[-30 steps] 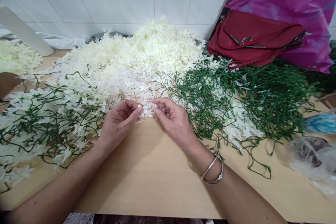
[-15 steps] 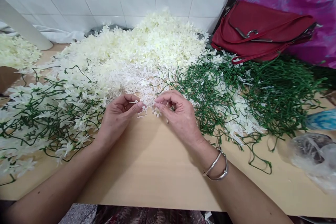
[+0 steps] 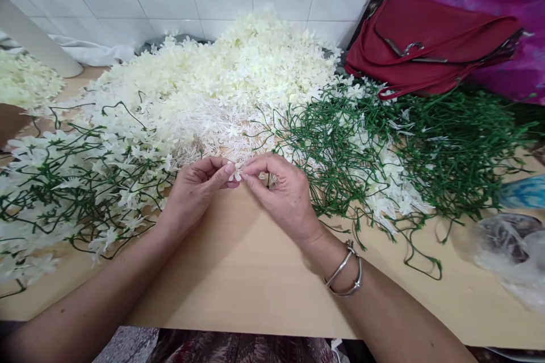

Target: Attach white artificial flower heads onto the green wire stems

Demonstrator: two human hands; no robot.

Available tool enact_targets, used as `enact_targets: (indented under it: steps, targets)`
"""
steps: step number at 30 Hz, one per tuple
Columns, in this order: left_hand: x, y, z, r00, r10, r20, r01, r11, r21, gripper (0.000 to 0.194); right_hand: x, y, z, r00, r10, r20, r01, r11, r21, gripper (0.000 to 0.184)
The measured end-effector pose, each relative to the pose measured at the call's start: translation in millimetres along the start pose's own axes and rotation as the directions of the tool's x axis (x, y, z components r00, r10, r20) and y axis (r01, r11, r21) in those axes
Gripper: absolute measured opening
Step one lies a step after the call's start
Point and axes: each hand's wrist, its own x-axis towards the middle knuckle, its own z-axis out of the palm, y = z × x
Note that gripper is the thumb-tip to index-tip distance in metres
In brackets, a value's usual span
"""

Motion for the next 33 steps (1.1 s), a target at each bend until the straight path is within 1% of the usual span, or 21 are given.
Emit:
enact_targets:
  steps: [3,6,10,13,15,17,20,22,24,26,28,30,31,33]
  targets:
    - [-2.1,-2.9,0.2,0.998,-0.012,0.070,0.014,1.000,-0.025,0.030,1.3,1.6,-1.4,0.999,-0.022,-0.027,0.020,0.996,-0.082,0.017]
    - [-3.0,-5.6,0.6,0.992,-0.036,0.120,0.044,0.997,-0.058,0.028,2.8,3.3,-3.8,0.998,-0.047,-0.043,0.040,0.988,-0.149,0.017]
    - [-2.1,-7.9,1.3,0.986,-0.098,0.134,0.119,0.981,-0.152,0.028,3.2,2.9,-5.4,0.988,-0.150,-0.038,0.137,0.962,-0.237,0.018]
    - [-0.4,-9.9,0.5,0.980,-0.138,0.142,0.166,0.963,-0.210,0.028,2.1,1.9,-4.2,0.979,-0.206,-0.004,0.197,0.942,-0.271,0.018]
    - [0.8,-11.4,-0.4,0.980,-0.145,0.135,0.173,0.959,-0.225,0.028,1.0,1.8,-2.7,0.978,-0.210,0.016,0.206,0.939,-0.277,0.018]
    - [1.4,-12.4,-1.0,0.982,-0.139,0.126,0.163,0.964,-0.209,0.027,-0.2,2.4,-0.9,0.984,-0.177,0.020,0.176,0.948,-0.265,0.018]
    - [0.1,-11.7,-0.8,0.991,-0.075,0.113,0.087,0.991,-0.105,0.029,-2.0,3.8,1.3,0.995,-0.100,0.005,0.099,0.972,-0.214,0.017]
    - [-2.2,-10.3,-0.1,0.995,0.013,0.101,-0.016,1.000,0.023,0.029,-2.9,3.8,2.2,0.997,-0.073,0.003,0.072,0.977,-0.202,0.016]
    - [-5.0,-8.7,0.4,0.990,0.105,0.097,-0.121,0.977,0.177,0.026,-3.4,2.3,2.5,0.998,-0.066,0.007,0.066,0.970,-0.232,0.016]
    - [-7.6,-7.3,0.6,0.975,0.193,0.110,-0.219,0.913,0.344,0.021,-3.3,-0.1,2.3,0.999,-0.050,-0.007,0.046,0.961,-0.273,0.013]
    - [-9.5,-6.2,0.5,0.944,0.290,0.155,-0.328,0.808,0.489,0.017,-2.6,-2.0,1.3,0.999,-0.015,-0.030,0.006,0.957,-0.289,0.012]
    - [-10.6,-5.4,0.5,0.900,0.372,0.225,-0.432,0.697,0.572,0.016,-1.3,-2.5,-0.4,0.999,0.024,-0.043,-0.035,0.963,-0.267,0.020]
    - [-11.0,-5.3,0.5,0.884,0.395,0.250,-0.462,0.658,0.594,0.016,-0.4,-2.2,-1.5,0.998,0.040,-0.041,-0.049,0.968,-0.248,0.025]
    - [-11.4,-5.4,0.7,0.878,0.403,0.259,-0.470,0.619,0.629,0.017,1.4,-1.2,-3.7,0.998,0.057,-0.021,-0.060,0.976,-0.210,0.024]
